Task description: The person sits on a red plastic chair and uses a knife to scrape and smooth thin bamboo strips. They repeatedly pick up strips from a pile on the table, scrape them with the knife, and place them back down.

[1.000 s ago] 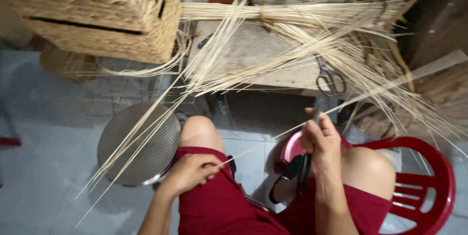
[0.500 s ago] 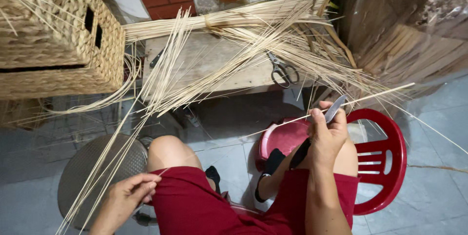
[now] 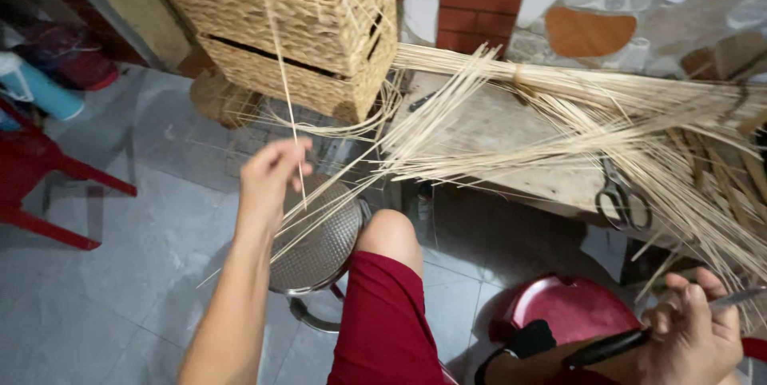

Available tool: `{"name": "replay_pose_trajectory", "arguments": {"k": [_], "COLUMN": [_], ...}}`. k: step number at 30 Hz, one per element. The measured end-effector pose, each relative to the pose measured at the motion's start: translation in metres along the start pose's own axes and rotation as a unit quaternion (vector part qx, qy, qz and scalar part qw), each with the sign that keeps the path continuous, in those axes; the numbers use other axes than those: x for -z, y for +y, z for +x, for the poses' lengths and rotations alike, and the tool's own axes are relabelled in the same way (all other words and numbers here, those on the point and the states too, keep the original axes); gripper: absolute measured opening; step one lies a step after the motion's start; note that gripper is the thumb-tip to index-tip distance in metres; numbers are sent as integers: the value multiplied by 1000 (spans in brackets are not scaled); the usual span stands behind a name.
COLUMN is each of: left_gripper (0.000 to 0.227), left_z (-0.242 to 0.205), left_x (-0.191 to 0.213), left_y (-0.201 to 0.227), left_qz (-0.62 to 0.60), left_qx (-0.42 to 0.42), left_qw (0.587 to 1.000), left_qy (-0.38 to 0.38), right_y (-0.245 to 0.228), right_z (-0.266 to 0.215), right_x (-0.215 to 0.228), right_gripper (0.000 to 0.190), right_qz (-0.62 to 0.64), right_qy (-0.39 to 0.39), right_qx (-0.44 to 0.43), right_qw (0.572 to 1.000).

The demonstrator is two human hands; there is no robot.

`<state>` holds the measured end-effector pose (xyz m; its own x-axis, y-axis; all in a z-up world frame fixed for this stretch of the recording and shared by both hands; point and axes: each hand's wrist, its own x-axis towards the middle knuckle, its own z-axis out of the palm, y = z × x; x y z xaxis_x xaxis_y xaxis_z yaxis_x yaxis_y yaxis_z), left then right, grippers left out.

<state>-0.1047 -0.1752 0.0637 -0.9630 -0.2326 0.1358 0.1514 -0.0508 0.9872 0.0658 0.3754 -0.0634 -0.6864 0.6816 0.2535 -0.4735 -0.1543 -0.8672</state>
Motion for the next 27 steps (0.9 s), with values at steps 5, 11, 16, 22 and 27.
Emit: {"name": "replay_pose_trajectory", "arguments": {"k": [5, 11, 16, 22, 27], "left_gripper": [21, 19, 18, 24, 31], "left_z": [96, 216, 265, 278, 282], "left_x": [-8, -33, -66, -106, -106], "left_y": [21, 22, 22, 17, 13], "left_qz": [-39, -65, -35, 63, 309], "left_qx": [-48, -61, -71, -104, -220], "left_qw": [998, 993, 989, 978, 897], "left_qy": [18, 80, 128, 166, 226], "right_y": [23, 37, 42, 45, 43], "right_z": [8, 17, 26, 24, 24], "right_x": [5, 28, 49, 55, 52], "right_gripper": [8, 11, 12, 12, 15], "right_qz": [-45, -62, -77, -113, -64], "right_qy": [27, -3, -25, -6, -3], "right_qx": [4, -56, -105, -110, -123], "right_qw": [999, 997, 991, 987, 990]}}
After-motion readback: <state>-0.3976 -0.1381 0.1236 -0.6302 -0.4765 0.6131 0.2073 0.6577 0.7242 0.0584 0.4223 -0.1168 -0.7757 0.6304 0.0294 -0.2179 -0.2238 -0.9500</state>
